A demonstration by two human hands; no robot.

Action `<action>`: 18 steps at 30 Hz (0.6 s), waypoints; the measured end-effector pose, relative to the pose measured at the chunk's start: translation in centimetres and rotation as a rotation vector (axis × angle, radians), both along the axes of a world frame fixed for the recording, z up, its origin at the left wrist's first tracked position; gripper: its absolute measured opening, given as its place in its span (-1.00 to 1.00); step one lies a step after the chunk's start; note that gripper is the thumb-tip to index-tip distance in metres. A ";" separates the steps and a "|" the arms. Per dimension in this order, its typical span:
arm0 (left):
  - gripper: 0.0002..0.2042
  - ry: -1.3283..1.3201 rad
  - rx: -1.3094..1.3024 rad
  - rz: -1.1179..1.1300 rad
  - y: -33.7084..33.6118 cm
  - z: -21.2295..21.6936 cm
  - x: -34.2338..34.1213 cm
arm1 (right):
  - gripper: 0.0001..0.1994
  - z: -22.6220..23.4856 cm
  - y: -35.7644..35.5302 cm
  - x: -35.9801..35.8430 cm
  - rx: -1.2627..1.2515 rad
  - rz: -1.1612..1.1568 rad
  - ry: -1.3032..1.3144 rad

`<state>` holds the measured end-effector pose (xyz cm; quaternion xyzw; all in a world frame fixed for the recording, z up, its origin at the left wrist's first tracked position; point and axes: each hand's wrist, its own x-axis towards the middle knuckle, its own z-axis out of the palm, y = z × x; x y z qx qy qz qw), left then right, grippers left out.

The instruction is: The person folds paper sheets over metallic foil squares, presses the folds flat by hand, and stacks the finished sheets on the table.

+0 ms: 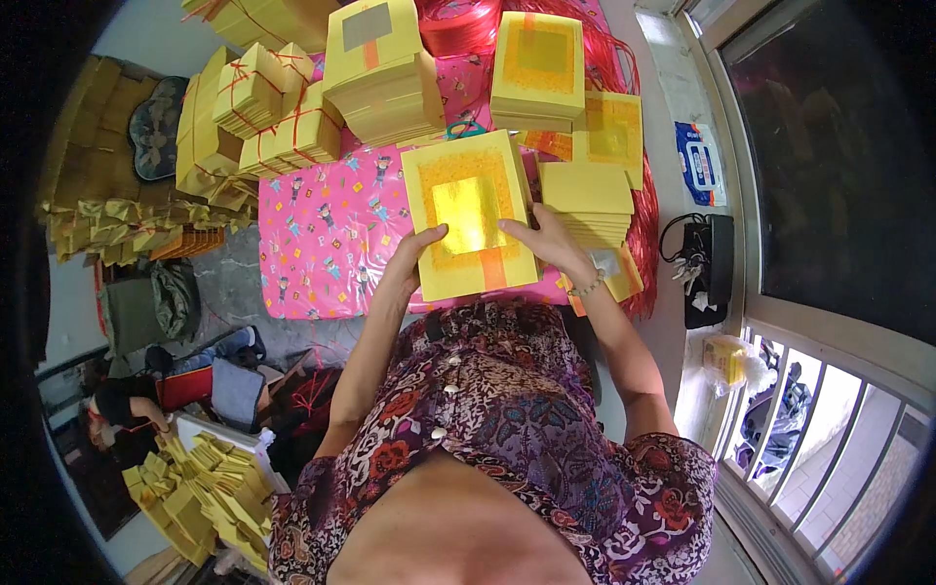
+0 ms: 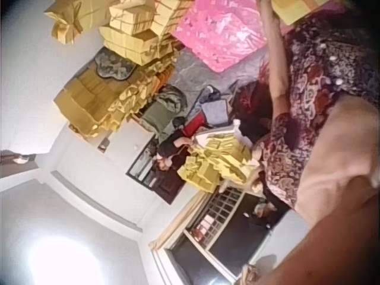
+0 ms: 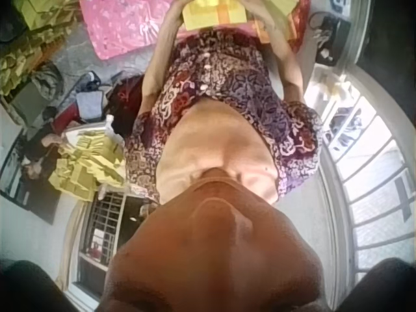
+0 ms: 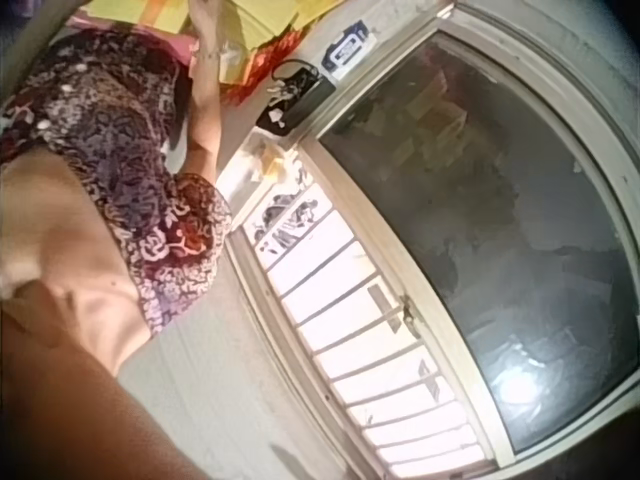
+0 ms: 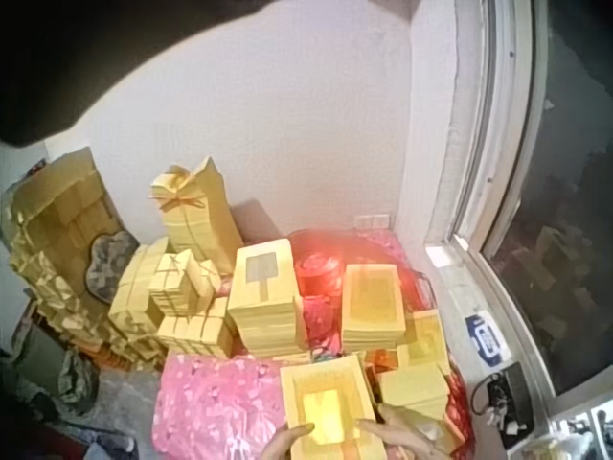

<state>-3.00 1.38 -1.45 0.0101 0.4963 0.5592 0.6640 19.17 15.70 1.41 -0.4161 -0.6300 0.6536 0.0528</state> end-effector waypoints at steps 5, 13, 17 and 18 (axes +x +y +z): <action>-0.39 0.018 0.001 -0.020 0.0 0.3 -0.1 | -0.34 1.7 -1.2 0.2 0.544 -0.037 -0.160; -0.37 0.665 0.075 0.243 -1.4 2.1 1.5 | -0.61 7.9 -1.3 2.6 0.764 0.189 0.011; -0.53 1.425 0.394 -0.040 -3.3 5.1 0.8 | -0.63 9.6 -2.5 3.4 0.828 0.456 -0.016; -0.56 1.482 0.516 -0.200 -3.7 5.9 0.9 | -0.63 9.5 -2.8 3.4 0.827 0.454 -0.013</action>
